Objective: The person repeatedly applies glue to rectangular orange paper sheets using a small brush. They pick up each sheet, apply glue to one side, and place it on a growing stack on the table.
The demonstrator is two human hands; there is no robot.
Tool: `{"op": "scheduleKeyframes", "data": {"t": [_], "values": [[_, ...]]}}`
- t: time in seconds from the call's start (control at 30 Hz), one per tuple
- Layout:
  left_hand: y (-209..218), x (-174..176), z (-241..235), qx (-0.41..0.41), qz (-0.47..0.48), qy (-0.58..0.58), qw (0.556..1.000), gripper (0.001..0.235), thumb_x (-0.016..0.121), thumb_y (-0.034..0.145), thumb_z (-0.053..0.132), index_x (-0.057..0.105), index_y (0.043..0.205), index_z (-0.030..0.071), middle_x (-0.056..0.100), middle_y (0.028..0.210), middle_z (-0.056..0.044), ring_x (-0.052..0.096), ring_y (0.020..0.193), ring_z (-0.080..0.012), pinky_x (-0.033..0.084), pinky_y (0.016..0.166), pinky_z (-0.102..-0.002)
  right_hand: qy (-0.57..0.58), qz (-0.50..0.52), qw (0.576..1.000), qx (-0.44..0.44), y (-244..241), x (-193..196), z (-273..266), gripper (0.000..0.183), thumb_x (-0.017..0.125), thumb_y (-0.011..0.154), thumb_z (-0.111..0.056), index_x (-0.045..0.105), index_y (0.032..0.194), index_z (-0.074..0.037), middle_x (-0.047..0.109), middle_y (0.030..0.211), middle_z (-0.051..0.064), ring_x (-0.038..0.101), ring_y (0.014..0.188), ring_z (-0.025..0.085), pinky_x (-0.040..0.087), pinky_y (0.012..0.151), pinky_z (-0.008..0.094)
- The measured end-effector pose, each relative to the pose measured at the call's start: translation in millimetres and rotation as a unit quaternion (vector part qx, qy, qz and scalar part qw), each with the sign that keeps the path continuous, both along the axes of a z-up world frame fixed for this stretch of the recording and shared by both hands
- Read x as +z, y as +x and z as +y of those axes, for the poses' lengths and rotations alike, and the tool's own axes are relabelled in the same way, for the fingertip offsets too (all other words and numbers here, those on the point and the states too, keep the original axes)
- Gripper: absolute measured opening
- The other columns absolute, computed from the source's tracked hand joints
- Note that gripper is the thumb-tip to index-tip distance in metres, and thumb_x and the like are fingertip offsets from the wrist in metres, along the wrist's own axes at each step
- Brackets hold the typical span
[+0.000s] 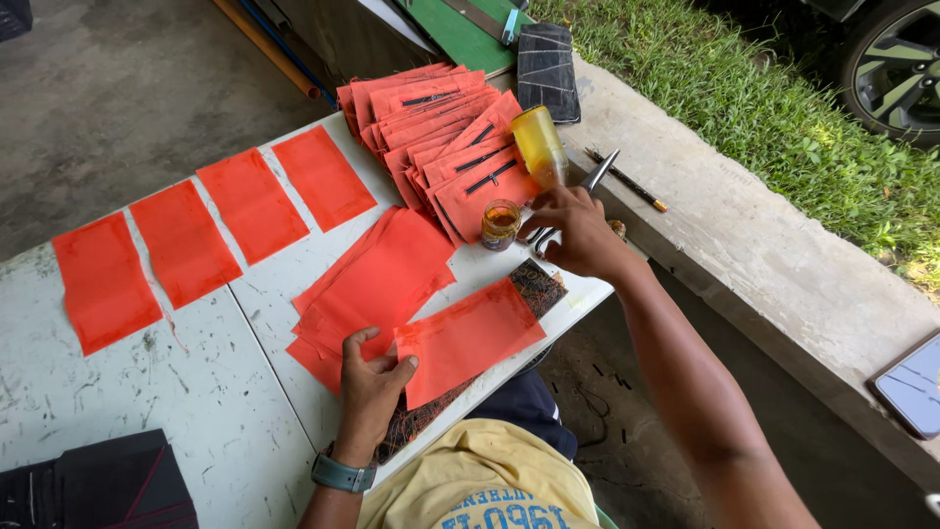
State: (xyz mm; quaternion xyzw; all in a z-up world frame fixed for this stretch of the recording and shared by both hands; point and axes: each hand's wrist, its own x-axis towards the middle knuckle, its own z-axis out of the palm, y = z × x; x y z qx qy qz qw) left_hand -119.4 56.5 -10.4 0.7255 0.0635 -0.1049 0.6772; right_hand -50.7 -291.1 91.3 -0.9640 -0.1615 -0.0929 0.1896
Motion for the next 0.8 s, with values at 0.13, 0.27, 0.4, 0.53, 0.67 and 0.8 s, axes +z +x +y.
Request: {"op": "scheduleKeyframes", "data": {"t": [0.13, 0.27, 0.4, 0.53, 0.67, 0.8], "values": [[-3, 13, 5, -0.006, 0.004, 0.003, 1.000, 0.073, 0.077, 0.081, 0.011, 0.034, 0.140, 0.005, 0.075, 0.096, -0.020, 0.073, 0.086, -0.0205, 0.060, 0.077, -0.034, 0.328, 0.092, 0.929, -0.141, -57, 2, -4, 0.074, 0.078, 0.080, -0.017, 0.048, 0.148, -0.017, 0.070, 0.106, 0.014, 0.065, 0.092, 0.025, 0.054, 0.086, 0.041], [-1, 31, 4, -0.015, 0.008, 0.130, 0.991, 0.077, 0.084, 0.080, 0.017, 0.035, 0.139, 0.006, 0.073, 0.096, -0.019, 0.073, 0.086, -0.0212, 0.059, 0.079, -0.035, 0.204, 0.173, 0.927, -0.261, -102, -28, 17, 0.100, 0.079, 0.085, -0.033, 0.015, 0.161, -0.018, 0.076, 0.097, 0.018, 0.074, 0.086, 0.026, 0.057, 0.084, 0.040], [-5, 43, 1, -0.038, 0.006, 0.172, 0.984, 0.075, 0.081, 0.079, 0.016, 0.036, 0.139, 0.007, 0.077, 0.095, -0.019, 0.075, 0.086, -0.0211, 0.059, 0.081, -0.035, 0.279, 0.258, 0.886, -0.267, -112, -51, 42, 0.111, 0.084, 0.080, -0.026, 0.009, 0.162, -0.022, 0.078, 0.090, 0.016, 0.075, 0.079, 0.021, 0.059, 0.077, 0.034], [-9, 47, 3, -0.018, -0.036, -0.024, 0.999, 0.069, 0.075, 0.082, 0.005, 0.036, 0.139, 0.005, 0.076, 0.098, -0.024, 0.073, 0.087, -0.0212, 0.058, 0.078, -0.033, 0.412, 0.186, 0.870, -0.197, -95, -44, 42, 0.104, 0.079, 0.081, -0.008, 0.017, 0.164, -0.020, 0.073, 0.079, 0.010, 0.066, 0.072, 0.013, 0.054, 0.064, 0.029], [-16, 44, 10, 0.015, -0.064, -0.128, 0.990, 0.066, 0.072, 0.083, -0.002, 0.035, 0.137, 0.004, 0.074, 0.101, -0.024, 0.074, 0.093, -0.0199, 0.061, 0.082, -0.031, 0.443, 0.148, 0.874, -0.134, -80, -28, 22, 0.105, 0.080, 0.082, -0.004, 0.016, 0.164, -0.019, 0.070, 0.077, 0.006, 0.064, 0.071, 0.010, 0.051, 0.062, 0.026], [-16, 38, 1, 0.010, -0.070, -0.147, 0.987, 0.066, 0.071, 0.083, -0.001, 0.032, 0.136, 0.005, 0.073, 0.103, -0.021, 0.073, 0.094, -0.0173, 0.061, 0.083, -0.031, 0.418, 0.169, 0.879, -0.153, -71, -29, 21, 0.106, 0.080, 0.079, -0.006, 0.016, 0.164, -0.021, 0.071, 0.076, 0.007, 0.066, 0.070, 0.010, 0.052, 0.063, 0.026]]}}
